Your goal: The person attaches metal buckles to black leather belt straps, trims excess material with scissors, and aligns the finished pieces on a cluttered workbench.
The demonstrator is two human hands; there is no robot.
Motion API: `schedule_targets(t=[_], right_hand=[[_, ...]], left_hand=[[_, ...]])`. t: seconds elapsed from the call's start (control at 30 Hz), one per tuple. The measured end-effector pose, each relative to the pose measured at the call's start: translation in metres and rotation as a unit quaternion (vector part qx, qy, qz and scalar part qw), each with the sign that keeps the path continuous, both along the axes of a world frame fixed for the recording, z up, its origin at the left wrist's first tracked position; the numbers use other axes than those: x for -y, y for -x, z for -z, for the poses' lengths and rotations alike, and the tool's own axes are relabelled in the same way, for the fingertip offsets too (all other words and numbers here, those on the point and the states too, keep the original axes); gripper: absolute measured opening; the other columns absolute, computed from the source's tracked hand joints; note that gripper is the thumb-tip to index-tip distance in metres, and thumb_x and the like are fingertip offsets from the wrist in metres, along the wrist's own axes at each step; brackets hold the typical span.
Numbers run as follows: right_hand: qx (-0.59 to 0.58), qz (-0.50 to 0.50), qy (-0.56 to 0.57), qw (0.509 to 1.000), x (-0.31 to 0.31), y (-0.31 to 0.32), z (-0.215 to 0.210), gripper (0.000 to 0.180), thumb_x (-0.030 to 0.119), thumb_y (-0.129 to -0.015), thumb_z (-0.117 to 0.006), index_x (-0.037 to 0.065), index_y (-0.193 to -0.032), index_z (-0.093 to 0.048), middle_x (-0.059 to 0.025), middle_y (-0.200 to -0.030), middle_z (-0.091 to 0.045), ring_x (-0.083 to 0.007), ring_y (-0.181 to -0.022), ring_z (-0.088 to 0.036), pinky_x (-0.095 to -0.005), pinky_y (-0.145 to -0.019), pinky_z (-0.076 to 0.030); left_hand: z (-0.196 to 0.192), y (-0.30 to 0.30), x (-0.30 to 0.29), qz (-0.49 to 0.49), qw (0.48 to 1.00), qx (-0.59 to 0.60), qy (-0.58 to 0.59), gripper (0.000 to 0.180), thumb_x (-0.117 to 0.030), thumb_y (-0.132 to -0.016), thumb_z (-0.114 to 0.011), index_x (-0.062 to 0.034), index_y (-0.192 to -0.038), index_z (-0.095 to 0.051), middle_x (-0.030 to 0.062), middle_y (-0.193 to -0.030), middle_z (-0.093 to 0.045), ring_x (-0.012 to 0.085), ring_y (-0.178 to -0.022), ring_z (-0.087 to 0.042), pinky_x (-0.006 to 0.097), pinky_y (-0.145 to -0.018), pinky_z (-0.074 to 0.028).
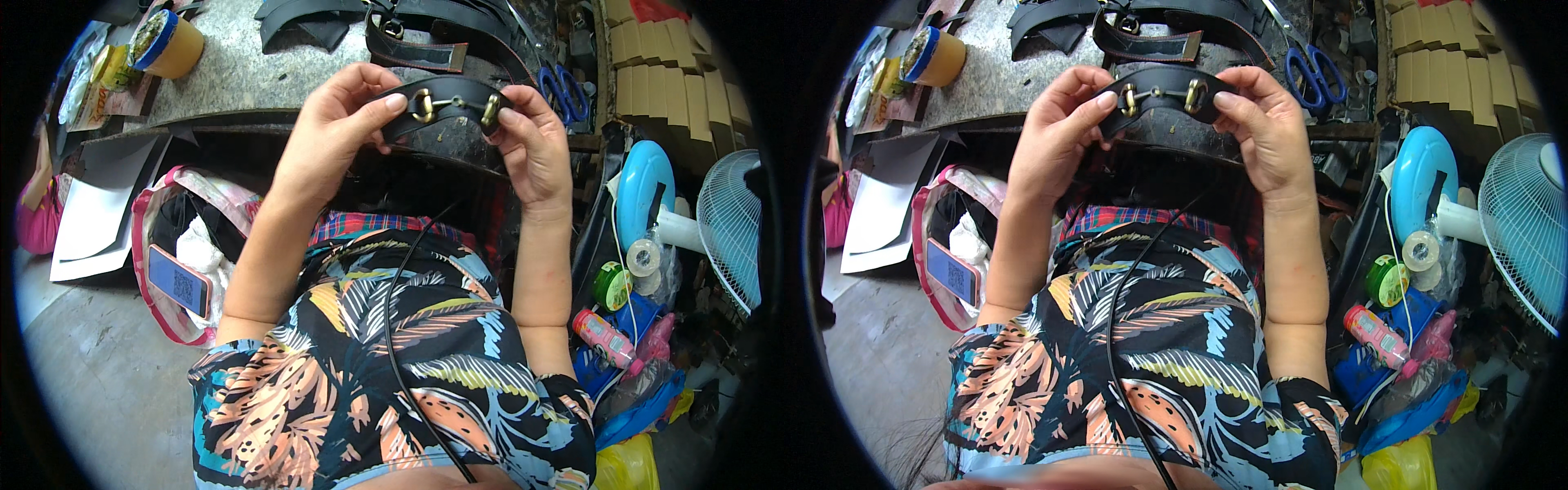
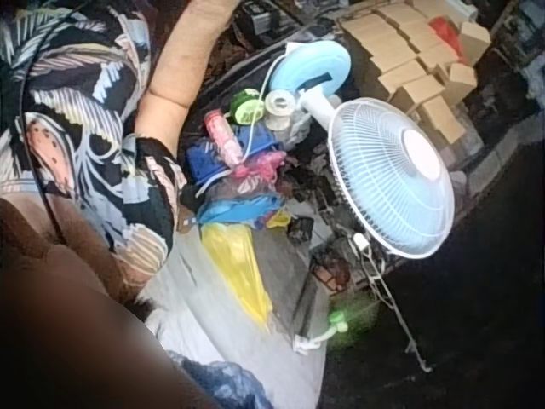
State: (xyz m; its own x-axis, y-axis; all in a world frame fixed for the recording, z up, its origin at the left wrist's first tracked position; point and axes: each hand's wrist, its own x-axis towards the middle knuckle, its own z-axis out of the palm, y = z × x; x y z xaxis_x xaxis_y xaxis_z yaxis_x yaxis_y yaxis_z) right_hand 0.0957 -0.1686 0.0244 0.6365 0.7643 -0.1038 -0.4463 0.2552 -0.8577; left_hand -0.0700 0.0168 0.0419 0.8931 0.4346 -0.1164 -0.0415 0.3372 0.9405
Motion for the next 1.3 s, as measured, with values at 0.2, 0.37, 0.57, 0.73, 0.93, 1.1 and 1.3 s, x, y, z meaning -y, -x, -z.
schedule_targets(t=[0.2,0.37,0.57,0.73,0.93,1.1,1.3], right_hand=[[0.167,0.037,0.119,0.978,0.013,-0.007,-0.009,0.028,0.001,-0.087,-0.075,0.005,-0.112,-0.066,0.0027,-0.083,-0.064,-0.0048,-0.069,-0.058,-0.0182,-0.064,-0.046],[0.389,0.048,0.29,0.873,0.015,0.0,-0.009,0.025,0.002,-0.085,-0.077,0.005,-0.108,-0.068,0.0058,-0.078,-0.06,-0.0038,-0.068,-0.052,-0.0196,-0.065,-0.044],[0.557,0.12,0.325,0.755,0.02,0.003,-0.007,0.024,0.004,-0.078,-0.079,0.007,-0.101,-0.072,-0.0041,-0.095,-0.065,-0.0123,-0.076,-0.059,-0.0254,-0.065,-0.046],[0.619,0.107,0.238,0.741,0.022,0.005,-0.004,0.012,0.008,-0.077,-0.08,0.008,-0.089,-0.076,-0.0049,-0.09,-0.064,-0.0245,-0.087,-0.063,-0.037,-0.077,-0.051],[0.624,0.124,0.269,0.723,0.015,0.014,0.008,0.012,0.009,-0.076,-0.08,0.007,-0.084,-0.072,-0.0052,-0.089,-0.062,-0.0251,-0.087,-0.064,-0.0391,-0.075,-0.051],[0.47,0.066,0.259,0.841,0.024,0.003,-0.001,0.007,0.001,-0.086,-0.073,-0.001,-0.091,-0.069,-0.0052,-0.096,-0.064,-0.0133,-0.088,-0.062,-0.0257,-0.078,-0.049],[0.497,0.101,0.288,0.812,0.034,0.0,-0.004,0.015,0.004,-0.088,-0.073,0.001,-0.102,-0.074,-0.0045,-0.099,-0.065,-0.0106,-0.085,-0.061,-0.0239,-0.074,-0.048]], left_hand=[[0.002,0.007,-0.005,-0.028,0.975,-0.045,-0.216,0.017,-0.012,-0.091,-0.074,-0.0051,-0.105,-0.067,0.0019,-0.088,-0.069,0.0073,-0.075,-0.064,0.024,-0.061,-0.05],[0.011,-0.003,0.016,-0.1,0.728,-0.08,-0.673,0.024,-0.013,-0.08,-0.081,-0.0091,-0.102,-0.07,0.0062,-0.086,-0.067,0.0224,-0.08,-0.062,0.033,-0.073,-0.05],[0.016,0.0,0.01,-0.157,0.663,-0.049,-0.73,0.02,-0.014,-0.079,-0.08,-0.0122,-0.097,-0.072,0.0035,-0.098,-0.067,0.0264,-0.093,-0.059,0.036,-0.08,-0.048],[0.02,0.011,0.008,-0.144,0.688,0.027,-0.711,0.018,-0.008,-0.076,-0.08,-0.0101,-0.092,-0.073,0.0036,-0.1,-0.069,0.0266,-0.094,-0.059,0.036,-0.08,-0.049],[0.022,0.008,0.011,-0.078,0.683,-0.001,-0.726,0.019,-0.009,-0.075,-0.08,-0.0104,-0.092,-0.074,0.0016,-0.097,-0.071,0.0256,-0.092,-0.061,0.035,-0.08,-0.051],[0.011,0.005,0.015,-0.077,0.672,0.006,-0.736,0.023,-0.013,-0.076,-0.081,-0.0108,-0.097,-0.073,0.0029,-0.1,-0.07,0.0269,-0.094,-0.06,0.038,-0.08,-0.051],[0.011,-0.033,0.038,-0.048,0.715,0.05,-0.695,0.033,-0.022,-0.077,-0.081,-0.0145,-0.108,-0.074,0.0037,-0.096,-0.066,0.0263,-0.09,-0.059,0.037,-0.079,-0.053]])
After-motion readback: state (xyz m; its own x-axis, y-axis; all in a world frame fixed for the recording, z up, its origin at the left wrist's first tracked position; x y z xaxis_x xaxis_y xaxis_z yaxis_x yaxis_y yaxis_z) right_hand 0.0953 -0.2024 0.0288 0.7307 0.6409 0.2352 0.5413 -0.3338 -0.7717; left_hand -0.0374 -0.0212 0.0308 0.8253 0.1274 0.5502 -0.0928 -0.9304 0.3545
